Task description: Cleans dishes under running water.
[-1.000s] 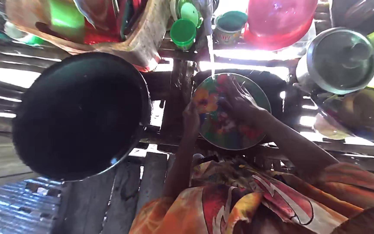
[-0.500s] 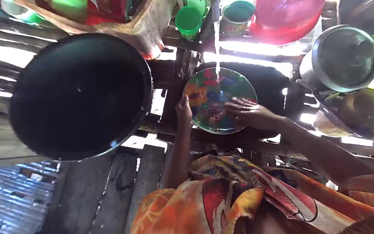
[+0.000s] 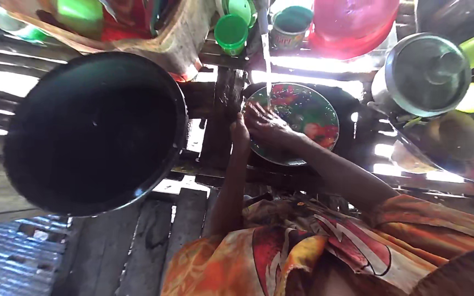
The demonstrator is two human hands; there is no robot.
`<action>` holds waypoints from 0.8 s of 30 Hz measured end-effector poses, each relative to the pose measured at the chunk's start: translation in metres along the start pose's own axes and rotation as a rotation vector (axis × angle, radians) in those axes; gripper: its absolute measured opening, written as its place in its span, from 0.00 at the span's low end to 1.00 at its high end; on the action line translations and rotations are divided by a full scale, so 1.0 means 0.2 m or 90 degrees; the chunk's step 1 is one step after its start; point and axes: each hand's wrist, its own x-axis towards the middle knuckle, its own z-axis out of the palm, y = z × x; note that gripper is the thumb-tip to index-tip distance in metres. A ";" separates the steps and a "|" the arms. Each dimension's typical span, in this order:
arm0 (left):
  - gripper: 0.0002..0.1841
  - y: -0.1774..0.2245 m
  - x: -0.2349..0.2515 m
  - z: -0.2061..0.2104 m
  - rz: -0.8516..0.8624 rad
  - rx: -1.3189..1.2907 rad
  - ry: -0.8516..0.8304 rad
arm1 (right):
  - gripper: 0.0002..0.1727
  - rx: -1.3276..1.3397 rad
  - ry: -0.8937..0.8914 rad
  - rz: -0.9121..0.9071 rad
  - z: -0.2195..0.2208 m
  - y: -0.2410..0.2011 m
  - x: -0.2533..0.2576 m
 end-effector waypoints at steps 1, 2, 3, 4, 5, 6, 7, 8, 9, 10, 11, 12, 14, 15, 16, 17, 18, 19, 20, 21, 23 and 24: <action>0.30 -0.01 0.03 0.01 -0.003 0.013 0.018 | 0.33 0.024 -0.029 -0.037 -0.01 -0.03 -0.05; 0.31 -0.01 0.05 0.01 -0.008 0.035 0.025 | 0.32 0.055 -0.061 -0.060 -0.02 -0.05 -0.10; 0.32 -0.02 0.07 0.00 -0.006 0.054 0.016 | 0.31 0.083 -0.092 -0.077 -0.05 -0.06 -0.16; 0.32 -0.02 0.08 0.00 -0.008 0.059 0.000 | 0.30 0.108 -0.121 -0.091 -0.08 -0.06 -0.23; 0.32 -0.03 0.09 0.00 -0.011 0.053 -0.011 | 0.29 0.131 -0.144 -0.107 -0.11 -0.05 -0.30; 0.31 -0.04 0.09 0.00 -0.013 0.044 -0.013 | 0.29 0.150 -0.164 -0.121 -0.15 -0.04 -0.38; 0.31 -0.03 0.10 0.00 -0.017 0.031 -0.011 | 0.28 0.152 -0.174 -0.129 -0.20 -0.02 -0.46; 0.31 -0.02 0.11 -0.01 -0.021 0.018 -0.007 | 0.27 0.142 -0.171 -0.127 -0.24 0.02 -0.54; 0.31 -0.02 0.11 0.00 -0.024 0.007 0.002 | 0.27 0.119 -0.162 -0.114 -0.27 0.07 -0.61; 0.31 -0.02 0.11 -0.01 -0.023 0.000 0.015 | 0.26 0.097 -0.145 -0.094 -0.30 0.12 -0.68; 0.30 -0.01 0.11 -0.01 -0.016 -0.004 0.024 | 0.26 0.067 -0.121 -0.070 -0.33 0.19 -0.72; 0.29 -0.02 0.11 -0.01 -0.001 -0.004 0.030 | 0.26 0.036 -0.101 -0.040 -0.36 0.25 -0.74; 0.28 -0.04 0.12 -0.01 0.027 0.012 0.021 | 0.31 -0.030 -0.104 0.054 -0.43 0.34 -0.68; 0.28 -0.04 0.12 -0.01 0.029 0.023 0.009 | 0.35 -0.066 -0.106 0.112 -0.44 0.37 -0.61; 0.27 -0.04 0.11 -0.01 0.029 0.031 -0.007 | 0.40 -0.098 -0.104 0.174 -0.44 0.41 -0.53; 0.27 -0.04 0.10 0.01 0.028 0.037 -0.023 | 0.45 -0.116 -0.101 0.240 -0.42 0.42 -0.43; 0.26 -0.04 0.09 0.01 0.023 0.046 -0.040 | 0.49 -0.118 -0.099 0.305 -0.40 0.39 -0.33; 0.24 -0.05 0.08 0.03 0.020 0.059 -0.053 | 0.49 -0.106 -0.100 0.349 -0.37 0.33 -0.23; 0.23 -0.05 0.07 0.03 0.020 0.066 -0.065 | 0.43 -0.097 -0.110 0.366 -0.34 0.25 -0.14; 0.22 -0.06 0.06 0.03 0.027 0.067 -0.073 | 0.34 -0.103 -0.117 0.343 -0.29 0.17 -0.06; 0.21 -0.06 0.07 0.02 0.038 0.076 -0.080 | 0.30 -0.091 -0.119 0.308 -0.17 0.08 0.06; 0.21 -0.04 0.07 0.02 0.036 0.071 -0.082 | 0.31 -0.090 -0.105 0.307 -0.13 0.05 0.11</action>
